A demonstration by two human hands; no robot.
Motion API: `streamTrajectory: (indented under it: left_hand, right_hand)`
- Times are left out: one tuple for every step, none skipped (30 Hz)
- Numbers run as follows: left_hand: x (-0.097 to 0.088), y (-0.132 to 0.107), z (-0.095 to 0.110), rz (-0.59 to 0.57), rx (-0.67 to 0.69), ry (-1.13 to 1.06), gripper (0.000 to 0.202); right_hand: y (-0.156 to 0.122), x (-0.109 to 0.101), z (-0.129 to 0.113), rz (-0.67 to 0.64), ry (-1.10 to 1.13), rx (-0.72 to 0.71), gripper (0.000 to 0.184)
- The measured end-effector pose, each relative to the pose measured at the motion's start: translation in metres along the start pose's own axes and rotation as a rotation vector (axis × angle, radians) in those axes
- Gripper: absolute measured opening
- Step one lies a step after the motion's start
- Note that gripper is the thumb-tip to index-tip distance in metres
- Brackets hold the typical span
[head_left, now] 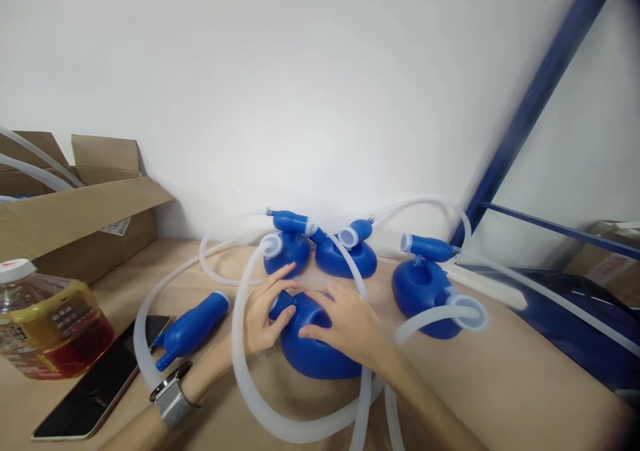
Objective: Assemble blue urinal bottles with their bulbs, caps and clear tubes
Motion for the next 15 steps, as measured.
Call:
streamTrajectory:
  left_hand:
    - [0.001, -0.001, -0.001, 0.006, 0.005, -0.010, 0.033]
    - [0.001, -0.002, -0.002, 0.009, 0.002, -0.019, 0.033]
    - [0.002, -0.002, -0.003, 0.015, -0.005, -0.028, 0.034]
    - [0.003, -0.001, -0.004, 0.015, -0.012, -0.038, 0.035]
    - [0.003, 0.000, -0.004, 0.006, -0.018, -0.047, 0.036]
    - [0.002, 0.002, -0.005, -0.012, -0.021, -0.054, 0.038]
    - [0.000, 0.004, -0.005, -0.040, -0.025, -0.056, 0.043]
    - [-0.004, 0.007, -0.005, -0.094, -0.044, -0.047, 0.052]
    - [-0.011, 0.010, -0.006, -0.171, -0.079, -0.030, 0.063]
    - [-0.020, 0.012, -0.008, -0.257, -0.129, -0.007, 0.072]
    - [-0.032, 0.013, -0.011, -0.361, -0.198, 0.024, 0.081]
    - [-0.046, 0.012, -0.015, -0.444, -0.263, 0.047, 0.082]
    - [-0.062, 0.011, -0.019, -0.470, -0.308, 0.071, 0.075]
    - [-0.077, 0.007, -0.025, -0.499, -0.354, 0.102, 0.072]
    - [-0.092, 0.003, -0.031, -0.506, -0.405, 0.149, 0.070]
  right_hand:
    - [0.000, 0.001, 0.001, -0.007, 0.007, 0.009, 0.059]
    - [0.001, 0.001, 0.001, -0.012, 0.013, 0.020, 0.059]
    - [0.001, 0.002, 0.001, -0.015, 0.015, 0.027, 0.059]
    - [0.002, 0.001, 0.001, -0.016, 0.013, 0.033, 0.059]
    - [0.002, 0.001, 0.000, -0.014, 0.007, 0.035, 0.060]
    - [0.002, -0.001, 0.000, -0.012, 0.003, 0.035, 0.060]
    - [0.003, -0.003, -0.001, -0.013, 0.002, 0.035, 0.059]
    - [0.003, -0.005, -0.002, -0.016, 0.007, 0.037, 0.059]
    - [0.003, -0.006, -0.002, -0.027, 0.014, 0.039, 0.058]
    - [0.004, -0.007, -0.002, -0.037, 0.021, 0.043, 0.057]
    - [0.004, -0.007, -0.002, -0.046, 0.021, 0.050, 0.056]
    - [0.005, -0.006, -0.001, -0.045, 0.009, 0.062, 0.056]
    - [0.006, -0.003, -0.001, -0.032, -0.018, 0.082, 0.057]
    - [0.006, -0.001, -0.001, -0.006, -0.058, 0.108, 0.059]
    - [0.007, 0.002, -0.002, 0.036, -0.109, 0.138, 0.062]
Point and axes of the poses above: each hand's wrist, its own y-axis towards the middle knuckle, its own x-axis out of the palm, z = x × y, the point moved 1 cm from there along y, towards the middle knuckle, and after that the axes turned 7 degrees about x, right-handed, at the moved point
